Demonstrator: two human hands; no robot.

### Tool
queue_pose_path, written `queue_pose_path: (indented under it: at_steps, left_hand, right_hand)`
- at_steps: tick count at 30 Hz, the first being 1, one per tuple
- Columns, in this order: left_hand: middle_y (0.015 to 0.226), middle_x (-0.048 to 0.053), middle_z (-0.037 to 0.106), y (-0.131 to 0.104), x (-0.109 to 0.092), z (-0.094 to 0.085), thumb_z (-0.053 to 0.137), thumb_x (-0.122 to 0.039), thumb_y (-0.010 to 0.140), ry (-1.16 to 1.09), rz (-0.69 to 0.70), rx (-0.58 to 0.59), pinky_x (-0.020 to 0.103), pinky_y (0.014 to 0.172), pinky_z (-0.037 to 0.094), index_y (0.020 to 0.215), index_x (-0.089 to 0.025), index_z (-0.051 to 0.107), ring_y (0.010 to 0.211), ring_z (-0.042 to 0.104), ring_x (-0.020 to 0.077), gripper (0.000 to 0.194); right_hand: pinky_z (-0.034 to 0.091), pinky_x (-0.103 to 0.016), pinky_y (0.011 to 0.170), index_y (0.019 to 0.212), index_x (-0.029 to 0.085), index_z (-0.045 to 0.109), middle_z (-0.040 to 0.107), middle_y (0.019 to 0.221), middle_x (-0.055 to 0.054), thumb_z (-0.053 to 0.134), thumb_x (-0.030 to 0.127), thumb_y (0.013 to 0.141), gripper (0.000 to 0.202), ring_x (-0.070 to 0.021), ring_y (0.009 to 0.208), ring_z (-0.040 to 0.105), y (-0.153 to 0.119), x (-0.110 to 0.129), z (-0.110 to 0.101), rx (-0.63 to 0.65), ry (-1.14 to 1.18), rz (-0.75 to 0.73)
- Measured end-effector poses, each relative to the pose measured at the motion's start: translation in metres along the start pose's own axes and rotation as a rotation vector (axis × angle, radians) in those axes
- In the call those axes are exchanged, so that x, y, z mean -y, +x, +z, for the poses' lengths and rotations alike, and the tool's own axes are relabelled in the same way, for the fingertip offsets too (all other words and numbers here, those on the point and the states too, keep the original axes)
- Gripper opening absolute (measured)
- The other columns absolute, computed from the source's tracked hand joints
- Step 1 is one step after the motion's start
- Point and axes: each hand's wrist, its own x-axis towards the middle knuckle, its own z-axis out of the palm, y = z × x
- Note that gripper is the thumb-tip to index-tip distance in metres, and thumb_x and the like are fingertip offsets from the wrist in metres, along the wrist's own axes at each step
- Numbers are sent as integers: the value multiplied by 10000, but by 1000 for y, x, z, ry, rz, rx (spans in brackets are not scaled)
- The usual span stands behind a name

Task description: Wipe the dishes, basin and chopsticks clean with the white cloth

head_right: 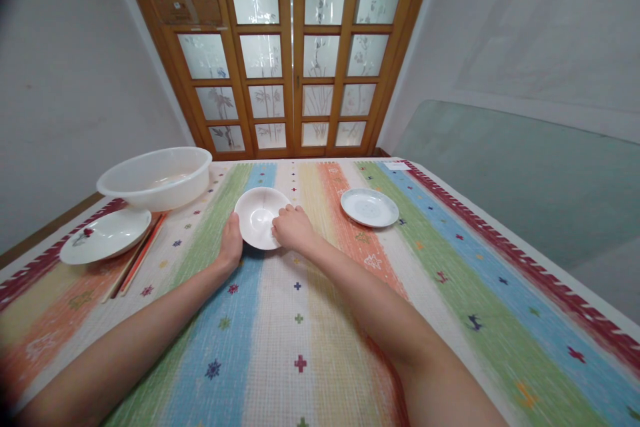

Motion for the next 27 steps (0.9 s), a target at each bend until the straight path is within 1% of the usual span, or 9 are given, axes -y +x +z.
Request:
queue_pose_path:
  at_steps: [3,6,9,11,15,20,23,25,27]
  left_hand:
    - [1285,137,684,-1,-3,1,365,-596,1025,-32,4,11,442,1133,417,1224,-148,674,1230,607,279,580]
    - [1281,144,688,1,-2,1,375,-605,1017,-85,-31,32,452,1129,426,1243,-133,671,1239,610,289,602]
    - [1258,138,701,3,3,1,403,-619,1003,-139,-51,85,456,1117,443,1247,-135,676,1228,621,291,608]
    - [1237,134,710,4,7,2,425,-626,993,-170,-61,118,453,1108,452,1233,-138,685,1223,624,289,603]
    - [1213,134,717,4,11,2,437,-638,982,-195,-91,165,446,1095,460,1179,-133,702,1196,632,283,603]
    - [1158,112,735,2,8,2,439,-610,990,-216,-85,225,435,1074,472,1200,-148,701,1145,652,271,571]
    - [1162,112,733,2,8,3,434,-593,995,-215,-78,240,437,1070,469,1183,-147,702,1112,660,270,553]
    - [1212,119,720,2,9,3,434,-569,1002,-239,-76,251,433,1085,455,1204,-145,691,1131,654,267,535]
    - [1240,127,710,3,10,3,428,-542,1011,-266,-68,257,426,1099,440,1227,-142,679,1140,652,260,519]
  right_hand:
    - [368,-436,965,1033,135,755,650,1165,-189,487,286,1006,308,-323,1144,512,-1,2,1,-93,-101,78]
    - [361,-452,995,1199,113,686,607,1251,-201,498,265,993,317,-336,1181,476,-1,5,2,-168,-128,111]
    - [359,-458,1024,1394,103,558,560,1345,-200,521,283,986,448,-338,1219,457,0,8,4,-224,-106,106]
    - [352,-461,1055,1469,113,485,504,1430,-195,537,298,981,524,-339,1270,433,1,9,6,-250,-74,103]
    - [346,-466,1106,1530,122,398,425,1508,-191,548,328,980,607,-336,1344,394,1,11,9,-280,44,94]
    - [324,-475,1169,1585,125,281,345,1551,-209,581,338,958,727,-321,1407,351,3,12,14,-310,254,3]
    - [331,-489,1176,1596,169,256,360,1542,-191,595,328,949,747,-309,1401,371,3,14,15,-301,375,-46]
    - [354,-496,1157,1591,200,268,379,1533,-177,590,327,958,722,-303,1364,417,2,14,15,-286,452,-81]
    - [394,-481,1118,1577,210,299,439,1485,-166,583,329,970,681,-288,1297,480,2,15,15,-269,536,-135]
